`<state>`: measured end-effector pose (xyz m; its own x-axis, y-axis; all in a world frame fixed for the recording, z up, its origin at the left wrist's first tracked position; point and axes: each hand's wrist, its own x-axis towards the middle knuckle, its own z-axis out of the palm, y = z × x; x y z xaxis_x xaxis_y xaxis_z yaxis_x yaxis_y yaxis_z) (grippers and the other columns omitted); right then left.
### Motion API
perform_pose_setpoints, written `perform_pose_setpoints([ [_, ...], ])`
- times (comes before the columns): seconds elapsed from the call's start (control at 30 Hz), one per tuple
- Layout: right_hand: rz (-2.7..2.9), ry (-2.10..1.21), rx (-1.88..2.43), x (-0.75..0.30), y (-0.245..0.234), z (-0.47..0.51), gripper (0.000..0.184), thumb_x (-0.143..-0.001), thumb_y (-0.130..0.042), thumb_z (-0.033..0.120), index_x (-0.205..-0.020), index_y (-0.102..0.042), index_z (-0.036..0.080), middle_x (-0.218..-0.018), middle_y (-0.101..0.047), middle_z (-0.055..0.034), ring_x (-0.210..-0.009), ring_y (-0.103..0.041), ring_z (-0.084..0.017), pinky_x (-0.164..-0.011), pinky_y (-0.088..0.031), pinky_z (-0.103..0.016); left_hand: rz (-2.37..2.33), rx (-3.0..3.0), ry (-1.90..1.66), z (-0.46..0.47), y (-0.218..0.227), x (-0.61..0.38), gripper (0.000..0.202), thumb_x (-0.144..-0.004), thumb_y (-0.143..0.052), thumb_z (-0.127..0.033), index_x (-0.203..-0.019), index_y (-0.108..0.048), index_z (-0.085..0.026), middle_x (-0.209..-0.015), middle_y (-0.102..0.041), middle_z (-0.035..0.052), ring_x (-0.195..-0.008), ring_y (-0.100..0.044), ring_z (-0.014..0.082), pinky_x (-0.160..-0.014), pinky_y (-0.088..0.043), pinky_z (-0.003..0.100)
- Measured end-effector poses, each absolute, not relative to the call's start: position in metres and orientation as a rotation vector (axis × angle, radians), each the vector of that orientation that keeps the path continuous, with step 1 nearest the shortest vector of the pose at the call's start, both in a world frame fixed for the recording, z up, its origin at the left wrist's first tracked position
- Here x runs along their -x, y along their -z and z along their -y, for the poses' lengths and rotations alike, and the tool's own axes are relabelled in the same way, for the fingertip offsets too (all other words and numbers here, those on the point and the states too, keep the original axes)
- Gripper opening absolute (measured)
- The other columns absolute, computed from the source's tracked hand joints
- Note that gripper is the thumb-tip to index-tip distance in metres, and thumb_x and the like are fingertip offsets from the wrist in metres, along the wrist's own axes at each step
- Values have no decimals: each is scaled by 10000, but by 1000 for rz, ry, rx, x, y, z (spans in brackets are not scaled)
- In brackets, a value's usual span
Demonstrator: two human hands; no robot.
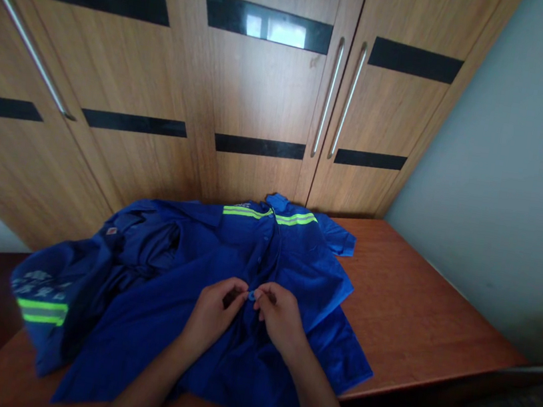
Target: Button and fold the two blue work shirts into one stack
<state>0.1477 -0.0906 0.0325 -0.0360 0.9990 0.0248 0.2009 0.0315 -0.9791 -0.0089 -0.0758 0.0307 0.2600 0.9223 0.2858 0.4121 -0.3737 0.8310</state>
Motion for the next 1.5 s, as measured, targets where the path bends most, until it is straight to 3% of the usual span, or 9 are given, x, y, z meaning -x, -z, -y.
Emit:
perform_pose_setpoints([
  [0.1, 1437, -1119, 1358, -150, -32, 91, 201, -851, -492, 327, -749, -586, 181, -592, -555, 36, -470, -486, -95, -475, -350, -210, -1221, -1970, -1055, 76, -30, 10, 114, -856, -524, -211, -833, -636, -197, -776, -673, 14, -733, -627, 154, -702, -456, 247],
  [0.4, 1754, -668, 1562, -151, -39, 97, 225, -883, -492, 328, -757, -632, 206, -667, -648, 0, -625, -591, -143, -594, -389, -228, -1164, -1836, -991, 75, -37, 10, 119, -852, -511, -236, -811, -611, -186, -723, -638, -1, -675, -605, 143, -643, -440, 231],
  [0.57, 1882, -681, 1570, -154, -33, 100, 90, -825, -561, 252, -779, -631, 218, -686, -667, 16, -654, -619, -140, -606, -399, -212, -1172, -1797, -962, 74, -34, 11, 86, -823, -514, -203, -834, -599, -187, -716, -627, -7, -678, -607, 142, -639, -441, 223],
  [0.7, 1997, -677, 1682, -159, -38, 98, 220, -806, -541, 197, -979, -666, 246, -755, -709, 14, -728, -660, -153, -649, -423, -218, -1227, -1865, -852, 74, -32, 10, 157, -823, -497, -176, -929, -611, -194, -728, -650, -3, -679, -625, 144, -635, -433, 218],
  [0.83, 2033, -420, 1984, -158, -48, 85, 375, -863, -474, 259, -1214, -604, 228, -893, -732, -71, -869, -685, -229, -727, -459, -293, -1309, -2046, -660, 76, -33, 11, 206, -837, -475, -153, -948, -640, -210, -744, -677, 7, -698, -642, 151, -621, -405, 217],
  [0.93, 1983, -273, 2173, -158, -54, 69, 354, -885, -439, 268, -1176, -624, 187, -970, -721, -134, -890, -688, -273, -723, -480, -341, -1321, -2134, -560, 75, -36, 13, 194, -847, -469, -155, -898, -646, -216, -754, -691, 12, -701, -652, 155, -615, -395, 220],
  [1.07, 1925, -251, 2234, -165, -57, 47, 280, -894, -450, 263, -1035, -681, 190, -983, -715, -151, -925, -684, -284, -742, -486, -356, -1342, -2223, -489, 68, -49, 15, 148, -845, -502, -188, -833, -647, -216, -724, -685, 16, -679, -651, 175, -606, -398, 241],
  [1.37, 1692, -236, 2166, -159, -61, 35, 285, -933, -426, 391, -1096, -590, 225, -945, -712, -97, -882, -684, -248, -733, -467, -327, -1443, -2554, -473, 8, -78, -20, 206, -848, -490, -128, -943, -663, -187, -993, -632, 102, -923, -630, 218, -853, -455, 310],
  [1.5, 1742, -264, 2181, -154, -60, 32, 390, -885, -500, 418, -1204, -509, 196, -958, -704, -140, -894, -680, -293, -733, -470, -377, -1512, -2497, -344, -9, -62, -28, 136, -796, -552, -109, -835, -679, -138, -899, -649, 157, -870, -655, 274, -804, -481, 364],
])
